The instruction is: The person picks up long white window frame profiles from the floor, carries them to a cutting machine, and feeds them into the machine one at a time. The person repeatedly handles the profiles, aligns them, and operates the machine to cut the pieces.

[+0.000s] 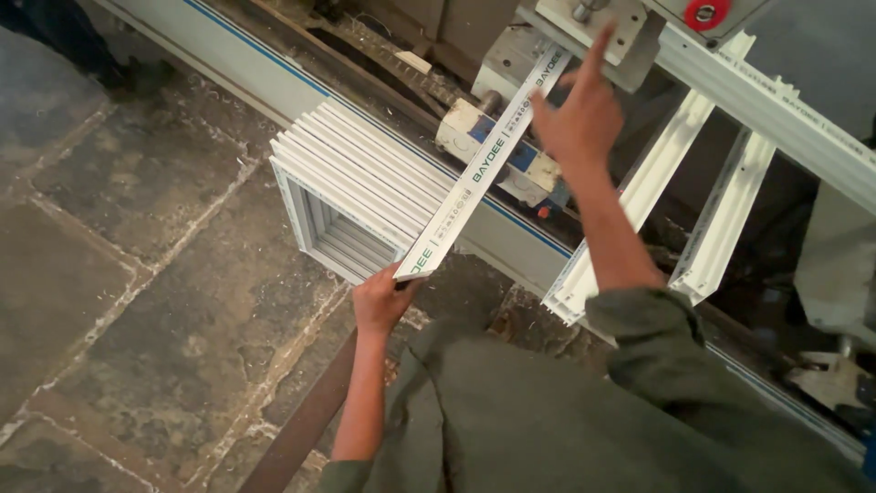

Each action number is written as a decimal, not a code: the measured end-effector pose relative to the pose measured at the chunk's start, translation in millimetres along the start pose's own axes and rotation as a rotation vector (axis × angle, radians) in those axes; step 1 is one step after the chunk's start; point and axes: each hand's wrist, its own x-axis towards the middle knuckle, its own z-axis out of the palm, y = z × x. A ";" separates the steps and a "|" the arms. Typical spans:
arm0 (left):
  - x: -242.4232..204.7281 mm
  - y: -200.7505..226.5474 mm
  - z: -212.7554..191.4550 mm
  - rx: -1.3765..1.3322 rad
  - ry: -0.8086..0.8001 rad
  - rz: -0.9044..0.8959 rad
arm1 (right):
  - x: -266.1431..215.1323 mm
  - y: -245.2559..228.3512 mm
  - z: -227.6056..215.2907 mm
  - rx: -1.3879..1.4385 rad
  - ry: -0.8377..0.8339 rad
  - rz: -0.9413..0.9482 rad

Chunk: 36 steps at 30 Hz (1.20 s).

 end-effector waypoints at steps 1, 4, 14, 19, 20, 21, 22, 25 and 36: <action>-0.7 -0.3 0.5 0.000 -0.002 -0.006 | -22.6 -8.3 -4.1 0.065 -0.049 -0.003; -6.2 -0.8 -0.1 -0.003 -0.009 -0.016 | -107.5 -35.4 -16.4 0.331 -0.327 0.078; 0.5 8.5 -7.0 -0.001 -0.073 -0.044 | -283.2 -76.6 -45.7 0.811 -0.785 -0.138; -0.3 3.9 -4.7 0.057 -0.127 -0.076 | -282.8 -76.5 -56.9 0.804 -0.716 -0.242; -9.5 1.7 -1.6 0.087 -0.150 -0.098 | -284.8 -73.0 -62.9 0.825 -0.666 -0.261; -13.0 -6.1 0.3 0.121 -0.170 -0.108 | -284.4 -71.6 -65.7 0.834 -0.655 -0.257; -19.5 -13.5 2.3 0.153 -0.154 -0.135 | -284.7 -68.5 -70.0 0.842 -0.645 -0.254; -25.6 -32.7 22.1 0.166 -0.114 -0.158 | -290.5 -44.3 -90.2 0.876 -0.557 -0.284; -124.9 51.0 39.2 0.409 0.324 0.032 | -416.9 227.3 -212.0 0.572 -0.227 0.260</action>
